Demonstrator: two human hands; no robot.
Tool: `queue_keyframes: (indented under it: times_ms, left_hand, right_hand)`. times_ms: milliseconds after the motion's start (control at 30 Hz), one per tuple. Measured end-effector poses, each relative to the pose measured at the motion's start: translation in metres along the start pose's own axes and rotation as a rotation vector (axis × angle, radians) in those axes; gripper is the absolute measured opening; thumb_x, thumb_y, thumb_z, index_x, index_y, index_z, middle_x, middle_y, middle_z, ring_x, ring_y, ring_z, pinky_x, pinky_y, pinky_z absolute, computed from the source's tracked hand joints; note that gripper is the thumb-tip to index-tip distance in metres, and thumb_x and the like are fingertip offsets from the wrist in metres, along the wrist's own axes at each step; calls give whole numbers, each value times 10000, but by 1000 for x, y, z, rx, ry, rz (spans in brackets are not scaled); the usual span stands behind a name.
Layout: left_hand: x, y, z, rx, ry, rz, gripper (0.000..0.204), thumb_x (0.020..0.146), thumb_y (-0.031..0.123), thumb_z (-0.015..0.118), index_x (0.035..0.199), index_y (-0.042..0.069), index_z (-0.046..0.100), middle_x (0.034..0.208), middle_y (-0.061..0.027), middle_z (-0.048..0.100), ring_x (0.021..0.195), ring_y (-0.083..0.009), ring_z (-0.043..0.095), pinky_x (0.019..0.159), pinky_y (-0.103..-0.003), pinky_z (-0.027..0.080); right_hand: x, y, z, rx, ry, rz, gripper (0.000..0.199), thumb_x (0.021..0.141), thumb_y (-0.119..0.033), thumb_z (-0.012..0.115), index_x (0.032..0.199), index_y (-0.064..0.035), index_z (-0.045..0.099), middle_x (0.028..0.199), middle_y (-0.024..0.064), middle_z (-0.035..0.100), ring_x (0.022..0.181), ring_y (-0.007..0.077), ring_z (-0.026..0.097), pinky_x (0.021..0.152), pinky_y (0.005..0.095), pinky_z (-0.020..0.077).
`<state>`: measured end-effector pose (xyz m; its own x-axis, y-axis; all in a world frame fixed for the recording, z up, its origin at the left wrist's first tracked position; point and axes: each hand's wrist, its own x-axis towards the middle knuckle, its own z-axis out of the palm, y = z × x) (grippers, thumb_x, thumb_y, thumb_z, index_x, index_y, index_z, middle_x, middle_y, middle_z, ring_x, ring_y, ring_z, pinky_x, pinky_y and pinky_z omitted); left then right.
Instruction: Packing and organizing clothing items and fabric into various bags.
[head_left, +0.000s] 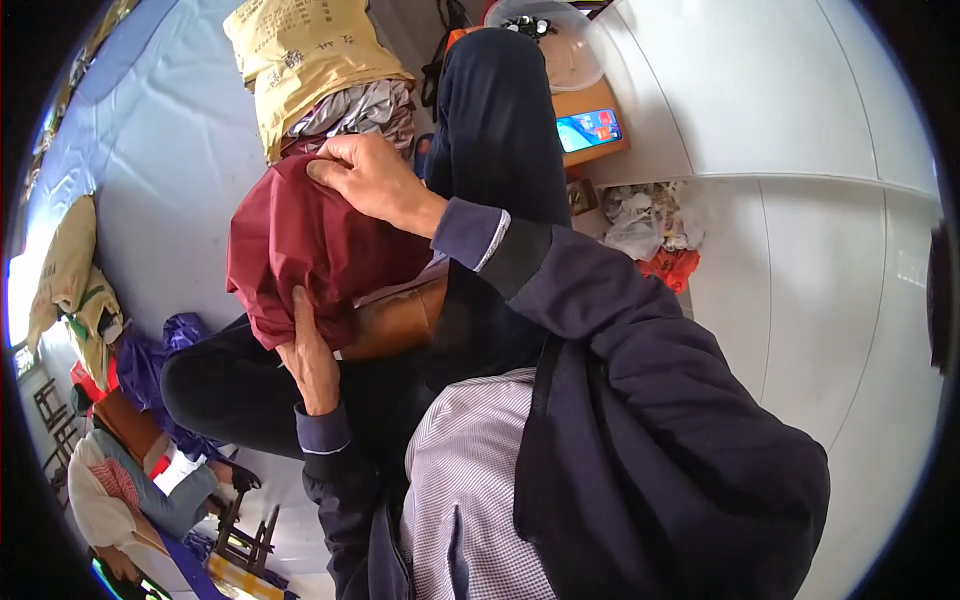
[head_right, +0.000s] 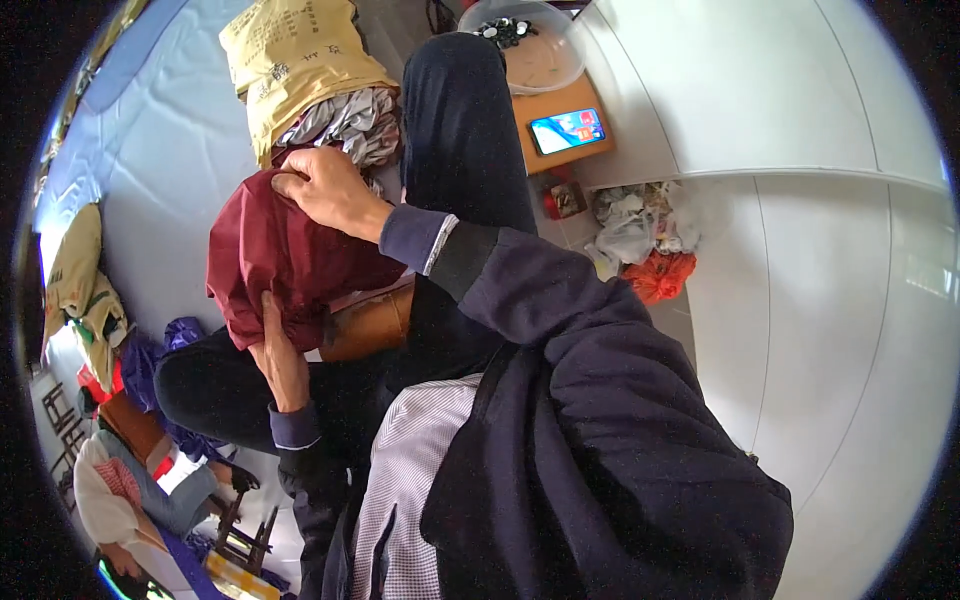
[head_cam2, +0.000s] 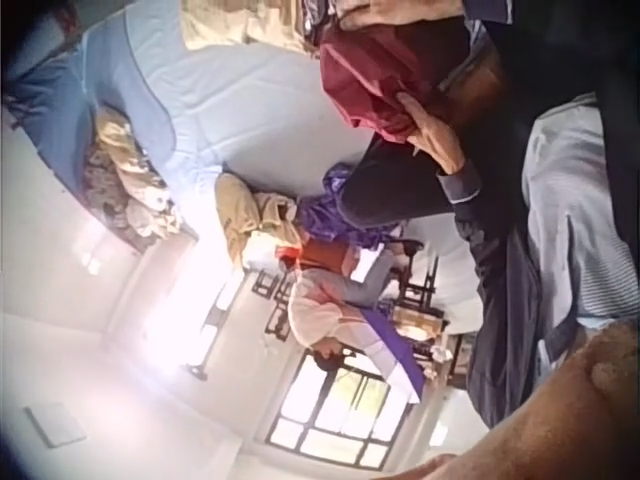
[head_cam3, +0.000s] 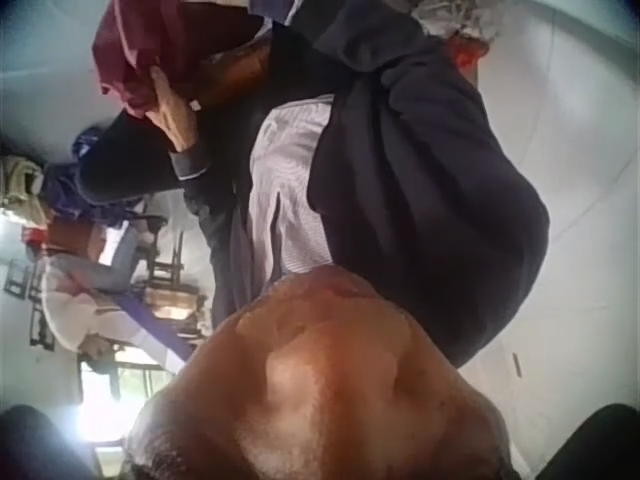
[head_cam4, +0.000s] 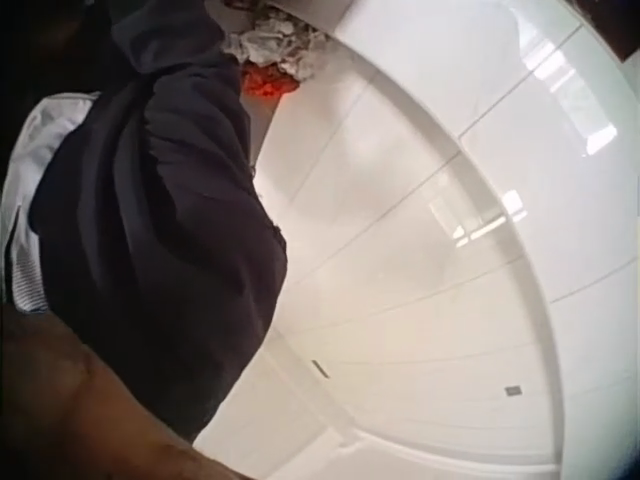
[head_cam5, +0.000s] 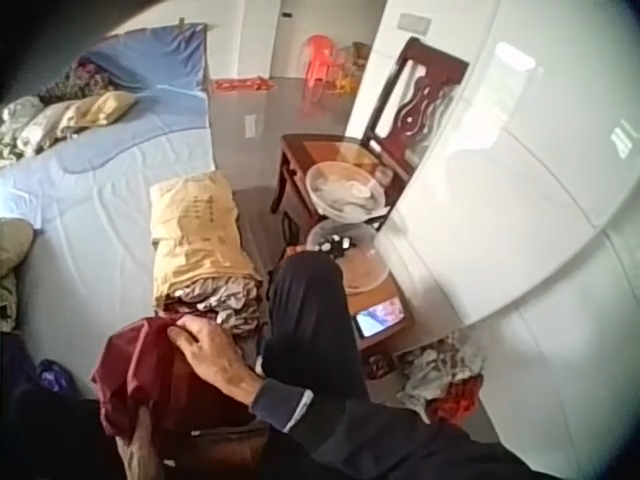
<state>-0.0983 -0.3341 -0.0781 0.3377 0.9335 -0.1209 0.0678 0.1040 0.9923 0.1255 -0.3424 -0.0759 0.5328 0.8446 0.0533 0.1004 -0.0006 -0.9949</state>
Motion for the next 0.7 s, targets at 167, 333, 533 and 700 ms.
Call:
queue_keyframes:
  times_ms: [167, 333, 533, 700]
  left_hand:
    - [9, 25, 9, -377, -38, -439, 527, 1047, 302, 533, 1485, 37, 408, 1457, -136, 494, 1285, -275, 549, 1037, -456, 505]
    - [22, 20, 8, -592, -5, -519, 513, 1049, 327, 530, 1457, 32, 433, 1463, -142, 487, 1279, -293, 553, 1047, -452, 499]
    - [4, 22, 18, -179, -120, -331, 599, 863, 1, 727, 1400, -6, 461, 1310, -143, 596, 1127, -258, 635, 946, -394, 556]
    - [6, 20, 33, -474, -92, -494, 626, 795, -92, 736, 1365, 26, 507, 1248, -104, 632, 1101, -240, 647, 946, -370, 549]
  right_hand:
    - [-21, 6, -23, -199, -280, -56, 557, 922, -515, 673, 984, 26, 554, 882, 259, 597, 809, 330, 603, 739, 426, 475]
    - [-41, 13, -19, -407, -453, -74, 463, 858, -383, 752, 904, 43, 577, 908, 291, 627, 864, 466, 623, 723, 469, 469]
    - [-33, 11, -2, -175, -11, -78, 239, 913, -218, 685, 918, 20, 661, 849, 255, 649, 797, 401, 657, 696, 431, 485]
    - [-30, 9, -9, -90, -32, 79, 217, 959, -155, 616, 1058, 27, 680, 904, 83, 729, 827, 110, 605, 762, 315, 494]
